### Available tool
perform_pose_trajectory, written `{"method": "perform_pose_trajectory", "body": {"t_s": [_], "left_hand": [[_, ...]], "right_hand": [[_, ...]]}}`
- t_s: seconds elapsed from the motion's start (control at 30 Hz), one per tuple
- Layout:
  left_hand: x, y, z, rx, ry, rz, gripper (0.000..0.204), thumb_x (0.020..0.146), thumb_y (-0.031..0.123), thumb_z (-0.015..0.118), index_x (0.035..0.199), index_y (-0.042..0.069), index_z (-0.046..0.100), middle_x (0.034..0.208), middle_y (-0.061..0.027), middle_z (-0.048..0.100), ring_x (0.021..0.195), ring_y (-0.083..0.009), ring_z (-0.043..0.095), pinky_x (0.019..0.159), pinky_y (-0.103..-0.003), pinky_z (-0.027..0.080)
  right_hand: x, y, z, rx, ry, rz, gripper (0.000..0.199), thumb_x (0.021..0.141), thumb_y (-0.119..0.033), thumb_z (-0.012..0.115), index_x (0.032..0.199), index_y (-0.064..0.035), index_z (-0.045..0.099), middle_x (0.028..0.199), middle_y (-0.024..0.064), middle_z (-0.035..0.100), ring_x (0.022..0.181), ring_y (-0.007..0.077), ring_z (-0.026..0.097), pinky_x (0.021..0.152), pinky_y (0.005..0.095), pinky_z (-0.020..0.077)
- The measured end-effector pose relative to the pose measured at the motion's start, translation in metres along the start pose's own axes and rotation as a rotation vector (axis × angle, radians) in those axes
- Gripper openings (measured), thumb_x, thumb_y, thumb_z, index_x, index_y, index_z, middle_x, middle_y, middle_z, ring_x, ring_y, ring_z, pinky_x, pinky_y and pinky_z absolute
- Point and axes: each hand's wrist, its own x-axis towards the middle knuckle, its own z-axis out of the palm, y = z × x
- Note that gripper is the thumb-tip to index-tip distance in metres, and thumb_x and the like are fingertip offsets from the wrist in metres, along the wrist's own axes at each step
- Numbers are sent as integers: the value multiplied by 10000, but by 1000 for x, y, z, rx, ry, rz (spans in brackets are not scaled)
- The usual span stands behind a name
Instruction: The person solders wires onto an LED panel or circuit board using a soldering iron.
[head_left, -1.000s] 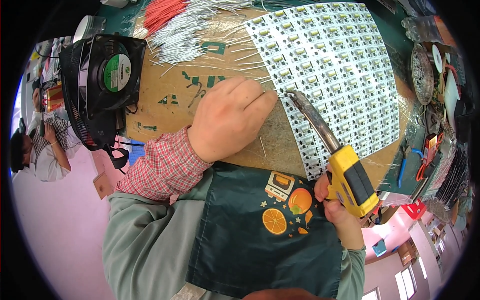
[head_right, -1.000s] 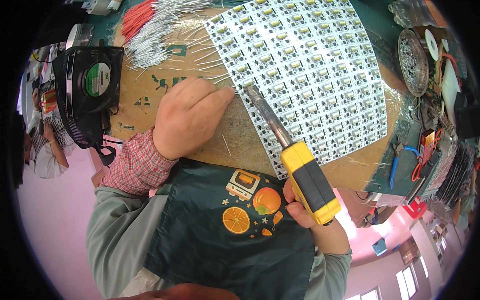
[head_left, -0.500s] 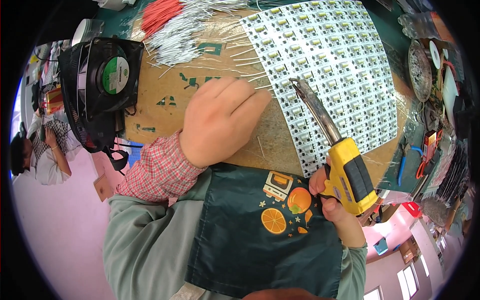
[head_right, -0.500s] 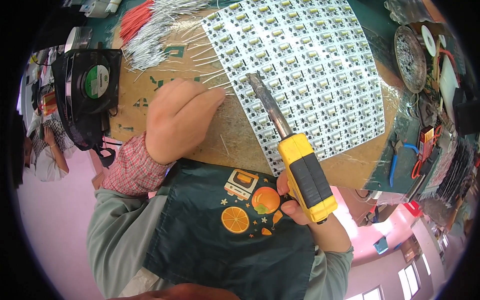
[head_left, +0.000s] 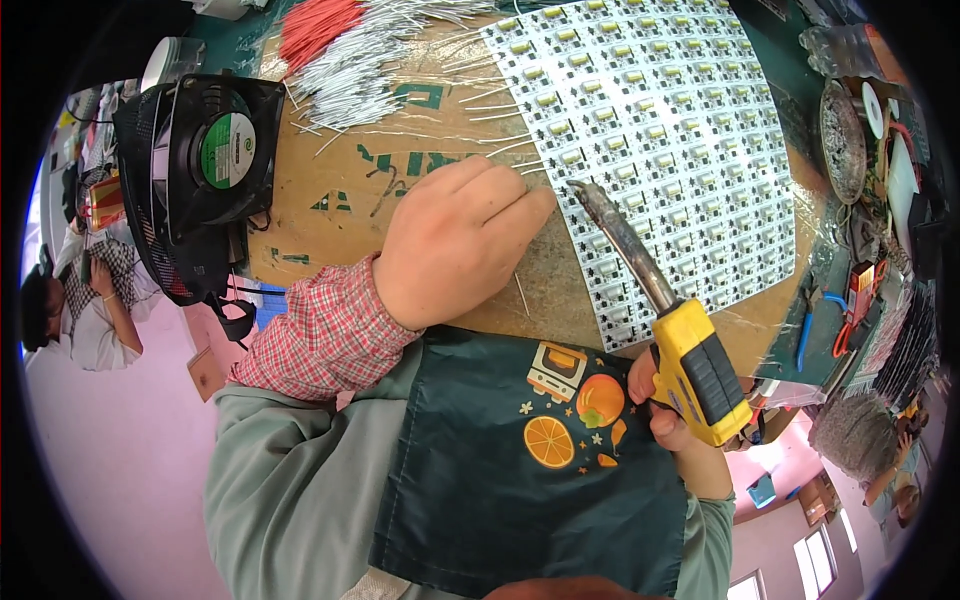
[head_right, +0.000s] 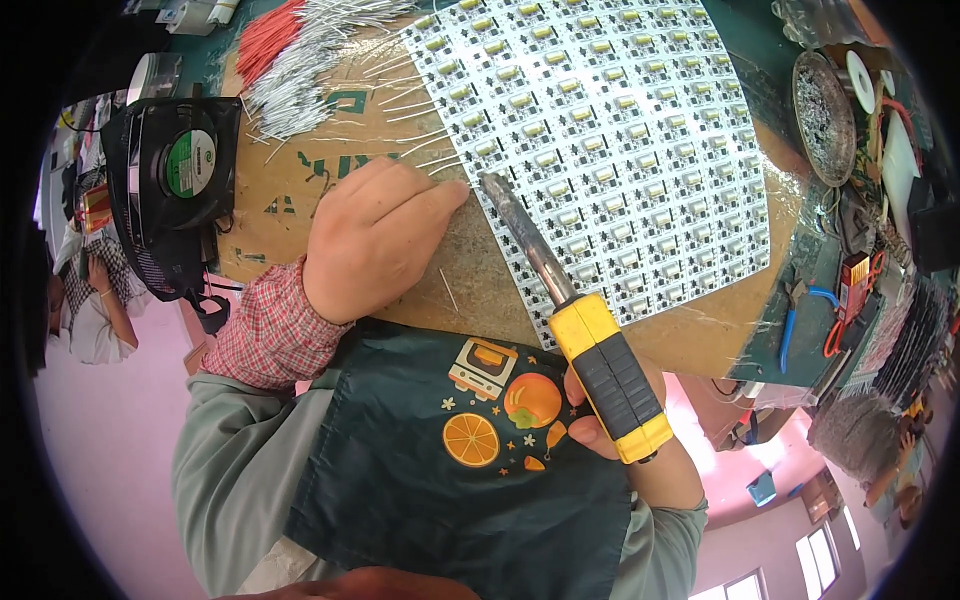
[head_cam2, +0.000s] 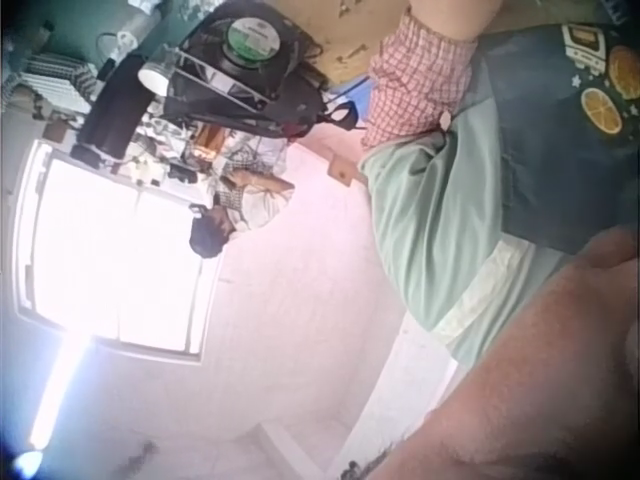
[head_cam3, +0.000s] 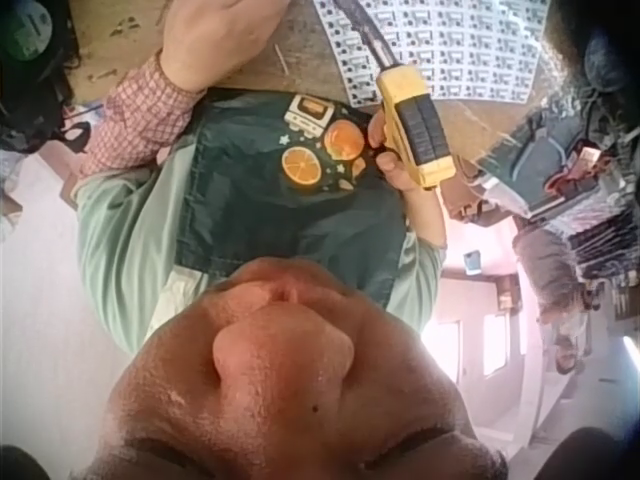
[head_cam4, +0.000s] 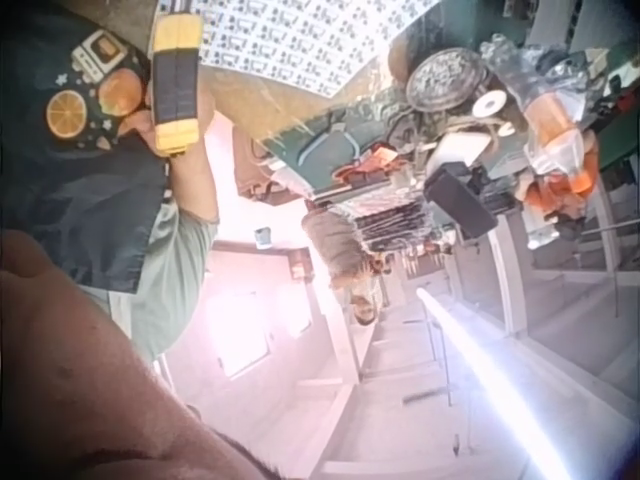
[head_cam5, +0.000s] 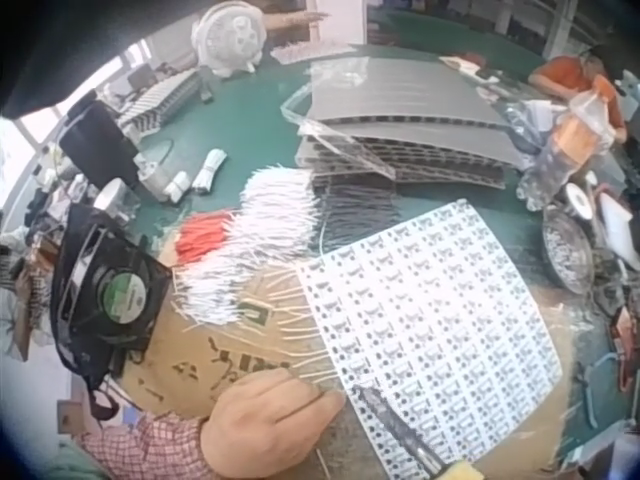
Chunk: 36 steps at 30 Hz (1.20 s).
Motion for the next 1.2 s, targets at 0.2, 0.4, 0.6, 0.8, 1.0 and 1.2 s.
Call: {"method": "perform_pose_trajectory", "body": {"t_s": [0.2,0.4,0.6,0.8,1.0,1.2], "left_hand": [[1,2,0,19,-6,-43,263,739,-16,734,998,26,713,803,-65,582,715,-245,601,630,-351,500],[1,2,0,27,-6,-25,260,738,-13,737,993,27,712,801,-62,582,716,-243,603,633,-347,503],[0,2,1,32,-1,-29,261,736,-10,739,992,30,713,801,-62,582,713,-240,602,630,-345,503],[1,3,2,27,0,-29,252,740,-8,740,988,29,714,799,-62,580,705,-241,597,624,-345,500],[1,2,1,33,-1,-33,241,745,-7,740,982,29,713,800,-63,581,708,-242,597,623,-344,500],[1,2,0,38,-12,-35,244,750,-6,735,991,28,710,805,-67,581,714,-245,597,629,-347,501]], "right_hand": [[5,1,3,22,98,-82,410,835,-416,816,872,-46,642,735,37,594,639,168,582,591,291,454],[5,5,4,6,112,-89,380,851,-379,799,848,-39,631,726,38,584,612,158,570,547,283,432],[3,8,0,-81,96,-90,312,845,-331,776,824,-55,632,718,44,591,598,178,567,543,307,427],[4,5,1,-188,107,-99,246,830,-270,755,803,-61,630,705,52,593,594,198,565,541,319,428],[-3,9,3,32,98,-15,568,789,-412,815,1146,-61,546,752,18,533,649,151,520,571,285,413],[-3,4,9,194,141,98,1025,684,-585,884,1444,-78,419,774,-16,468,693,130,480,588,266,380]]}}
